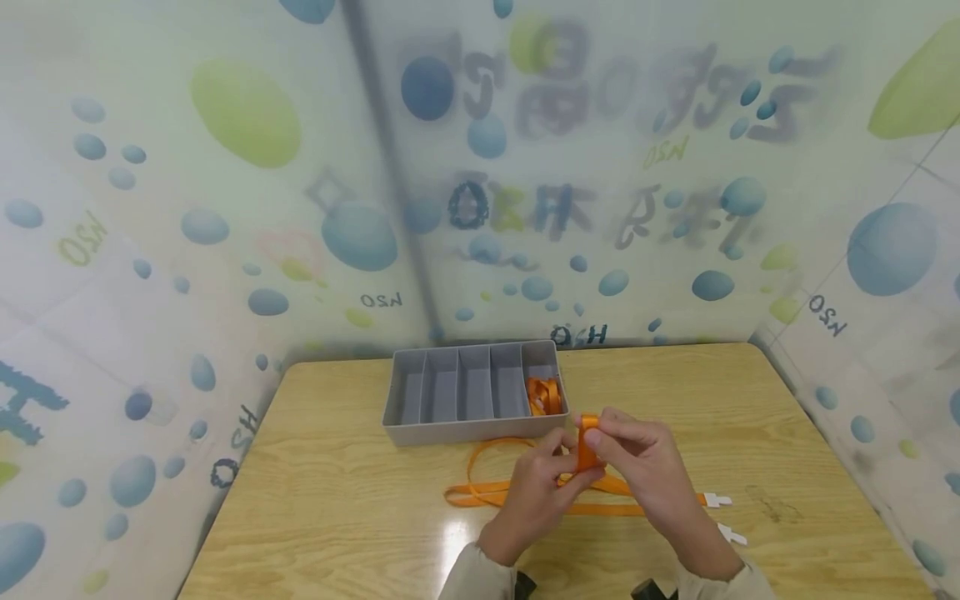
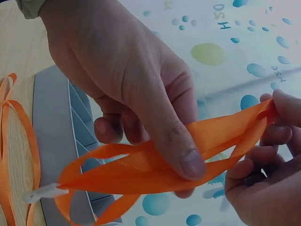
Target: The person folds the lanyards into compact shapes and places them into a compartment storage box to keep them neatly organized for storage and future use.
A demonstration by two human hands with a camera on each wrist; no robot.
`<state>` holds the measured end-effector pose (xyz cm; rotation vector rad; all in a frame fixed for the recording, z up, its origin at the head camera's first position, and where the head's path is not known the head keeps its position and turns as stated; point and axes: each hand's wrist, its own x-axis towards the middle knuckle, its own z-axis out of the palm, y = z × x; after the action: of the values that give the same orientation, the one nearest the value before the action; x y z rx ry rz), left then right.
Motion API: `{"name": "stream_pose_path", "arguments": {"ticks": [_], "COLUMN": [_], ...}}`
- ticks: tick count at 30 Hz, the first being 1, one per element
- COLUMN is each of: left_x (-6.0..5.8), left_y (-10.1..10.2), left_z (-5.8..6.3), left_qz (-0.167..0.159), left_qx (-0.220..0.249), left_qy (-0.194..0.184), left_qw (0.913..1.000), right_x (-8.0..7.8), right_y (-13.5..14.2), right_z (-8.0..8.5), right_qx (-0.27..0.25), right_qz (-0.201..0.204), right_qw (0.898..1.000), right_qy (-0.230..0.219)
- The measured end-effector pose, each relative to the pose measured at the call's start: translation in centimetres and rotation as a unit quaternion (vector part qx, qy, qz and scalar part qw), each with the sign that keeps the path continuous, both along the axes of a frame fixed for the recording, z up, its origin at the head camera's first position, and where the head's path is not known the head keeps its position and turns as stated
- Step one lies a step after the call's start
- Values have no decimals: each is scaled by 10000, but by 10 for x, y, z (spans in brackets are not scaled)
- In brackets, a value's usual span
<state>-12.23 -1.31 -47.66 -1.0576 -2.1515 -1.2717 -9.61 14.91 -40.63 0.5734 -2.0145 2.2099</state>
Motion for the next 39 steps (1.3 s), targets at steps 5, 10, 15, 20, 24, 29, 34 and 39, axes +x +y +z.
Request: {"name": "stream_pose_path", "arguments": {"ticks": [5, 10, 15, 20, 24, 29, 34, 39], "left_x": [-2, -7, -14, -18, -21, -25, -26, -26], "left_y": [-5, -11, -17, -25, -30, -34, -35, -36], "left_z": [3, 6, 9, 14, 19, 26, 32, 38], "left_qz": [278, 640, 1066, 1477, 1481, 1130, 780, 564], "left_qx": [-195, -492, -888, -950, -650, 40, 534, 965], "left_qy": [-16, -44, 265, 329, -146, -866, -1243, -1735], "left_qw": [9994, 9967, 9900, 9839, 9867, 9898, 9877, 9785], "right_x": [1, 5, 8, 11, 14, 17, 18, 20], "right_y": [0, -1, -2, -2, -1, -1, -3, -5], "right_z": [0, 0, -1, -4, -6, -10, -14, -18], "right_qx": [-10, -9, 231, 351, 550, 709, 694, 678], "right_qz": [145, 261, 162, 368, 608, 594, 359, 153], "right_qw": [9996, 9991, 9987, 9981, 9964, 9957, 9966, 9963], "right_qy": [223, 331, 418, 355, 198, 39, -261, -506]}}
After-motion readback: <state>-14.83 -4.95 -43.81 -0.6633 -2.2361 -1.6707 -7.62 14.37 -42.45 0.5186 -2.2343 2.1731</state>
